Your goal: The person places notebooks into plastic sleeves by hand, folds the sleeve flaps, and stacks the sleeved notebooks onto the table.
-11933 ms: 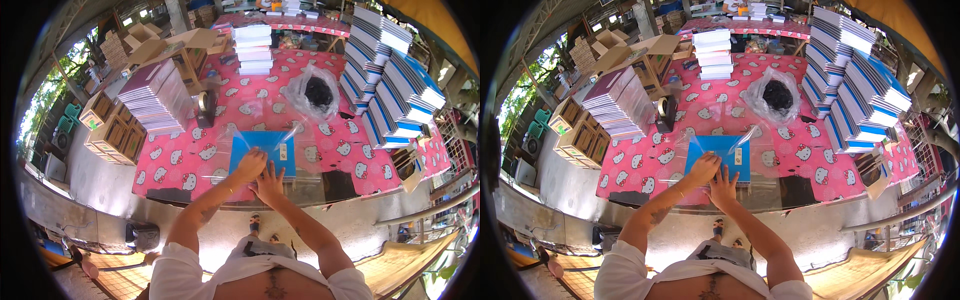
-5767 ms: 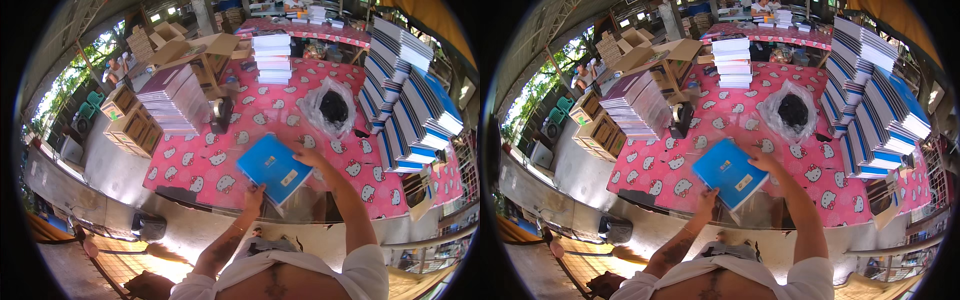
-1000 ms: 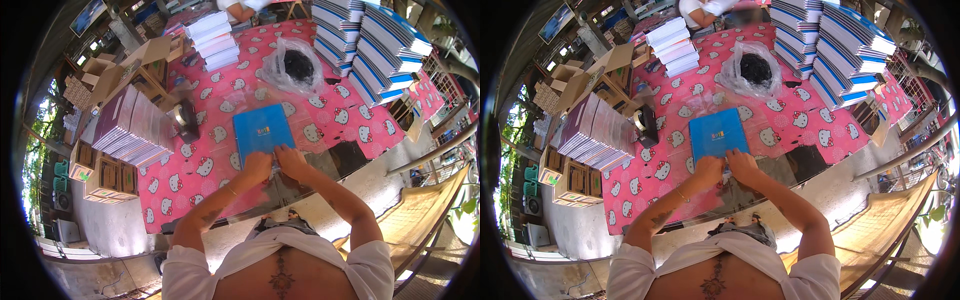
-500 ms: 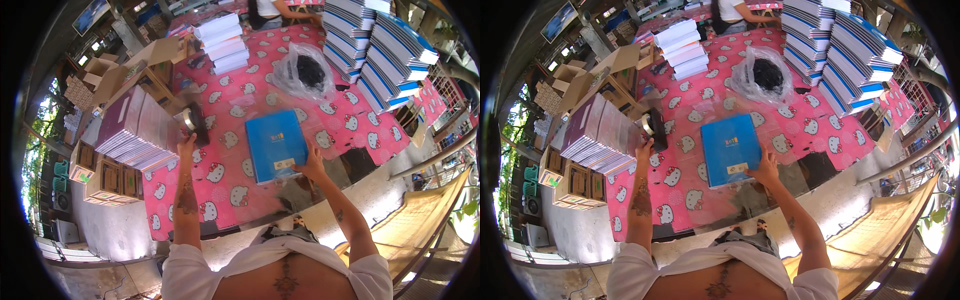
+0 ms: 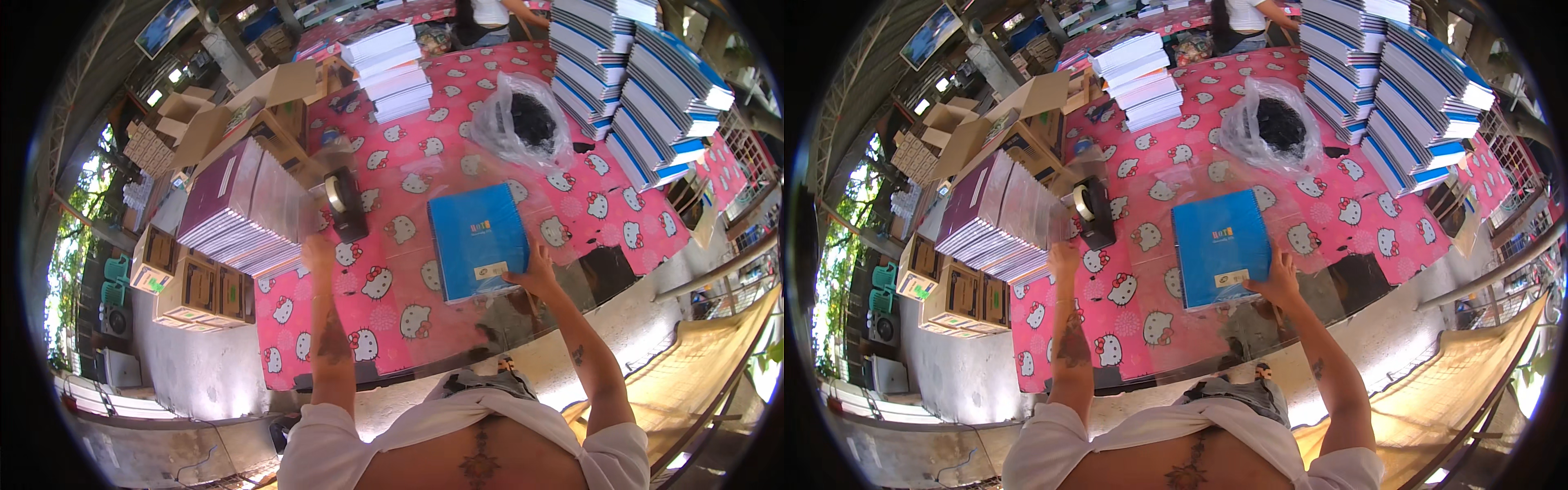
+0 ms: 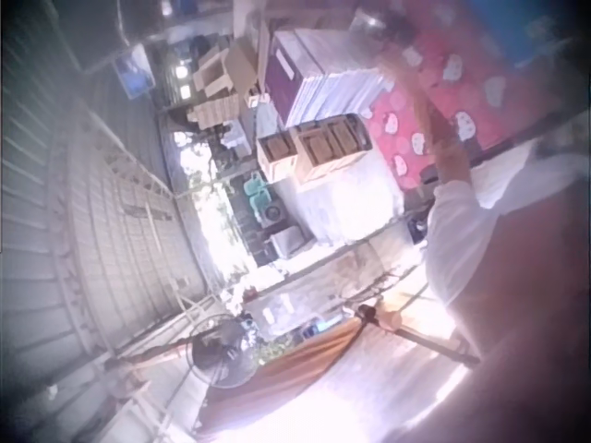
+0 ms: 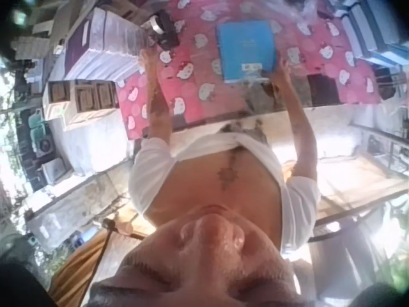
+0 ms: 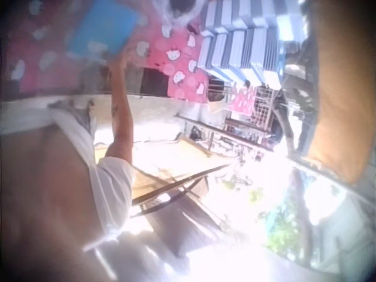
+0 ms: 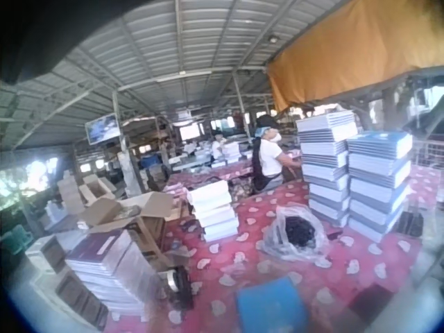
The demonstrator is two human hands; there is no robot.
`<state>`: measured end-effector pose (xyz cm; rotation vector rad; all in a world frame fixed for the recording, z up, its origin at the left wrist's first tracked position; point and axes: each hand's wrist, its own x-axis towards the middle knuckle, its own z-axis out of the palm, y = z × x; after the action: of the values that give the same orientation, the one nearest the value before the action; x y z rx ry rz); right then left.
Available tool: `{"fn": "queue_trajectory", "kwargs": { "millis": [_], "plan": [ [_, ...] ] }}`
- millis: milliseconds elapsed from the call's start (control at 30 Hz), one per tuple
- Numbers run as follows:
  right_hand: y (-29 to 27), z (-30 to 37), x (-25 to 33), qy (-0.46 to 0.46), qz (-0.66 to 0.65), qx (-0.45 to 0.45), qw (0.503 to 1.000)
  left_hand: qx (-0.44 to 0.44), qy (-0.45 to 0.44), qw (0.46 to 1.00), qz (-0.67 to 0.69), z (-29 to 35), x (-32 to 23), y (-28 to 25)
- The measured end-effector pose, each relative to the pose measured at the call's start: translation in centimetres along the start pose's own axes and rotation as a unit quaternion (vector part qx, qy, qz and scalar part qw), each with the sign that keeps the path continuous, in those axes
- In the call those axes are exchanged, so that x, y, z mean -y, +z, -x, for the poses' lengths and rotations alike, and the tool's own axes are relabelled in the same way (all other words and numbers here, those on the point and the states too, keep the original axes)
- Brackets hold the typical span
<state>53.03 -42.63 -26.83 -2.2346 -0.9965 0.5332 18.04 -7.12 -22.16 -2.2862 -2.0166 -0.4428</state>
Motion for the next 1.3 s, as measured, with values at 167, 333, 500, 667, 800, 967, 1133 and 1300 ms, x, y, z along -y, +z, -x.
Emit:
{"fn": "queue_trajectory", "kwargs": {
  "millis": [167,333,500,667,800,967,1133,1300],
  "plan": [
    [0.9,-0.4,0.2,0.030,0.019,0.011,0.999,0.255,0.312,0.808,0.429,11.4,-13.2,-5.0],
    [0.4,-0.2,0.3,0.031,0.003,-0.001,1.000,0.347,0.359,0.793,0.349,17.8,-21.5,-5.3],
    [-0.2,0.0,0.6,0.033,-0.015,0.020,0.999,0.305,0.384,0.862,0.129,18.4,-23.8,-3.7],
    [0.8,-0.6,1.7,0.019,-0.016,-0.052,0.998,0.180,0.414,0.891,0.058,18.1,-22.2,-2.8],
    [0.2,-0.8,1.8,0.021,0.023,0.010,0.999,-0.055,0.336,0.938,0.072,18.2,-18.4,-1.5],
    [1.1,-9.2,-1.3,0.036,-0.261,-0.019,0.965,0.342,0.037,0.784,0.516,12.7,-18.6,3.9],
    [-3.5,-6.5,3.3,0.030,-0.617,0.141,0.774,0.243,-0.078,0.674,0.694,13.6,-18.4,1.1],
    [-9.2,-2.8,4.9,-0.172,-0.574,0.144,0.788,0.241,0.062,0.600,0.761,14.6,-16.8,-8.0]
  ]
}}
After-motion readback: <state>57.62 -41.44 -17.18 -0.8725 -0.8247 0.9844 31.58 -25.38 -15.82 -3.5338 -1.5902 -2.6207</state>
